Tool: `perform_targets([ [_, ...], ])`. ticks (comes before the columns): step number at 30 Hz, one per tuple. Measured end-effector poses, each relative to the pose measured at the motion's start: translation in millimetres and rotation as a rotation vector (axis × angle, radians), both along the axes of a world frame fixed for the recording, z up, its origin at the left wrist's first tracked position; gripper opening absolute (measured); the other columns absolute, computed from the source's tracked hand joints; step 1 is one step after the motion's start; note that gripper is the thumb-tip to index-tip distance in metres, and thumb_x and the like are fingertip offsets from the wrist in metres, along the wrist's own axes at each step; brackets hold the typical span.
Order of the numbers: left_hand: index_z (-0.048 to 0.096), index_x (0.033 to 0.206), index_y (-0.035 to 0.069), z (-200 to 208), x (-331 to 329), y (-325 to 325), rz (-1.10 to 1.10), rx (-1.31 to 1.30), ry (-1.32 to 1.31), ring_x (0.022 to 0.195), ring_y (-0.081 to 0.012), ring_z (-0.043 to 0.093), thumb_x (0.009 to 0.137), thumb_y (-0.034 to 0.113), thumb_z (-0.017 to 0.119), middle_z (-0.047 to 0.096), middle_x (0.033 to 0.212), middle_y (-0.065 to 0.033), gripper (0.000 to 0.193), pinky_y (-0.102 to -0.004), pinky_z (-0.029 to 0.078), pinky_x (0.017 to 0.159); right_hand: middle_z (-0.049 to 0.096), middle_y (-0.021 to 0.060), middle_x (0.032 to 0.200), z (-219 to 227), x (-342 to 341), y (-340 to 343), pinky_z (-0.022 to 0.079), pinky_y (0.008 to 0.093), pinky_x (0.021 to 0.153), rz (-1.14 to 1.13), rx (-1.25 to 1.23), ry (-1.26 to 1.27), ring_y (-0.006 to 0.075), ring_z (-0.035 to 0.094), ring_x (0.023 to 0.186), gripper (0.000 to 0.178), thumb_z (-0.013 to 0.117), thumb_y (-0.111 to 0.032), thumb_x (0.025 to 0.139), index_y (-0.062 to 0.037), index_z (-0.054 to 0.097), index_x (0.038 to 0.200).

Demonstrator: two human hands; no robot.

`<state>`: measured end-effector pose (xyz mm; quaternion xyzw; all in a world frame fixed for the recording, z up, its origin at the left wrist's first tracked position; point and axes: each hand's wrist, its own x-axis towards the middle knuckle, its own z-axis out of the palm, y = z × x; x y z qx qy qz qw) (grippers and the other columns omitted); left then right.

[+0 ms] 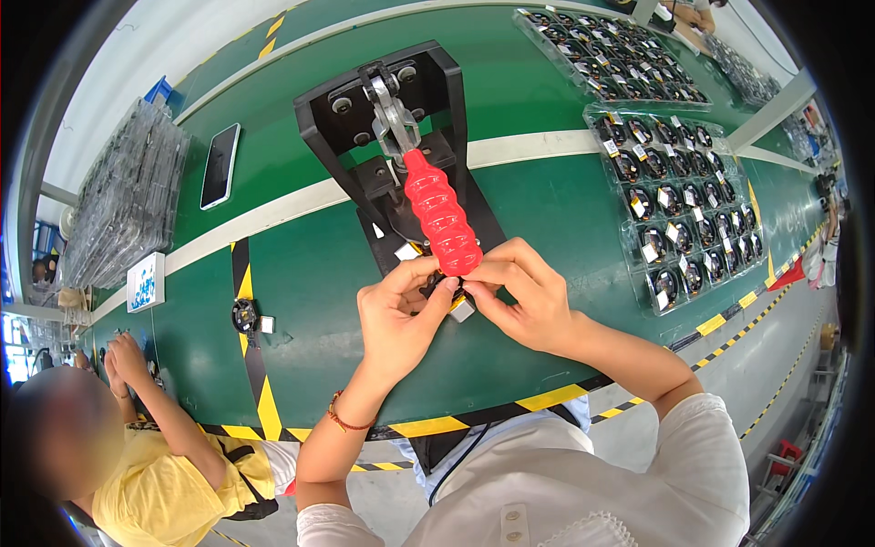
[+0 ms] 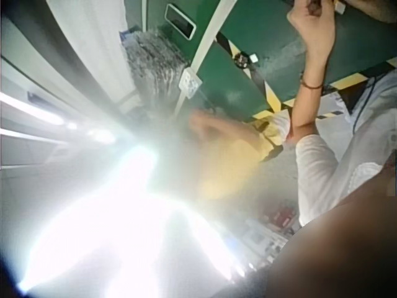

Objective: Assembling electronic cooling fan units using a manual press tool on an assembly line.

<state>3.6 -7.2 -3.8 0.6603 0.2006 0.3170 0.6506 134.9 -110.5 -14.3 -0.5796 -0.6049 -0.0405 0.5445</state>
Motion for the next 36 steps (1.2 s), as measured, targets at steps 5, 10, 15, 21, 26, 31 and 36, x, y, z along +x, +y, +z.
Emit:
perform_targets([
  [5, 0.063, 0.101, -0.006, -2, 0, 0, 0.005, 0.025, -0.019, 0.074, -0.0027, 0.059, 0.084, -0.005, 0.062, 0.069, 0.089, -0.0068, 0.017, -0.0156, 0.046, 0.057, 0.059, 0.0096, 0.088, -1, 0, 0, 0.049, 0.0262, 0.052, -0.003, -0.005, -0.006, 0.0173, 0.059, 0.069, 0.029, 0.072, 0.007, 0.07, -0.0023, 0.063, 0.096],
  [10, 0.064, 0.099, -0.006, -1, 0, 0, 0.023, 0.016, -0.034, 0.074, -0.003, 0.059, 0.084, -0.005, 0.062, 0.068, 0.086, -0.0055, 0.015, -0.0164, 0.047, 0.058, 0.059, 0.0093, 0.088, -2, -1, 0, 0.047, 0.0249, 0.047, 0.008, 0.007, -0.025, 0.0155, 0.058, 0.067, 0.029, 0.072, 0.008, 0.07, -0.0026, 0.062, 0.095],
  [15, 0.064, 0.099, -0.005, 0, -5, 3, -0.018, -0.003, 0.057, 0.069, -0.0035, 0.057, 0.085, -0.004, 0.061, 0.067, 0.088, -0.0051, 0.015, -0.0174, 0.045, 0.056, 0.058, 0.0097, 0.091, -3, -2, -1, 0.047, 0.024, 0.047, 0.044, -0.01, -0.007, 0.0138, 0.058, 0.065, 0.029, 0.071, 0.008, 0.071, -0.0016, 0.061, 0.097],
  [21, 0.061, 0.109, -0.004, 0, -1, 3, -0.086, -0.172, 0.04, 0.073, -0.0041, 0.059, 0.086, -0.002, 0.061, 0.067, 0.092, -0.0063, 0.023, -0.0178, 0.047, 0.058, 0.056, 0.0092, 0.088, 1, 2, -3, 0.046, 0.0222, 0.049, 0.04, -0.064, 0.068, 0.0111, 0.057, 0.062, 0.027, 0.069, 0.007, 0.074, -0.0005, 0.06, 0.098],
  [26, 0.06, 0.11, -0.005, 3, -3, 3, -0.071, -0.179, 0.071, 0.074, -0.0046, 0.06, 0.087, -0.003, 0.06, 0.067, 0.091, -0.0066, 0.023, -0.0183, 0.049, 0.059, 0.055, 0.0091, 0.088, 1, 2, -1, 0.046, 0.022, 0.05, 0.045, -0.061, 0.099, 0.0108, 0.057, 0.062, 0.026, 0.068, 0.007, 0.075, -0.0003, 0.06, 0.099],
  [31, 0.059, 0.11, -0.006, 1, -3, 6, -0.09, -0.213, 0.084, 0.08, -0.0062, 0.06, 0.085, -0.006, 0.059, 0.066, 0.094, -0.0073, 0.024, -0.0194, 0.05, 0.065, 0.055, 0.0092, 0.086, 2, 2, -2, 0.048, 0.0227, 0.053, 0.05, -0.103, 0.094, 0.0115, 0.058, 0.063, 0.025, 0.069, 0.007, 0.075, 0.0007, 0.06, 0.097],
  [36, 0.051, 0.122, -0.005, 17, -4, 10, -0.153, -0.03, -0.053, 0.094, -0.0124, 0.058, 0.078, -0.015, 0.057, 0.056, 0.116, -0.0097, 0.046, -0.0244, 0.052, 0.071, 0.052, 0.0147, 0.101, 19, 12, 0, 0.049, 0.0238, 0.058, 0.115, 0.028, 0.092, 0.0146, 0.059, 0.072, 0.039, 0.068, 0.008, 0.074, -0.0004, 0.054, 0.11],
])
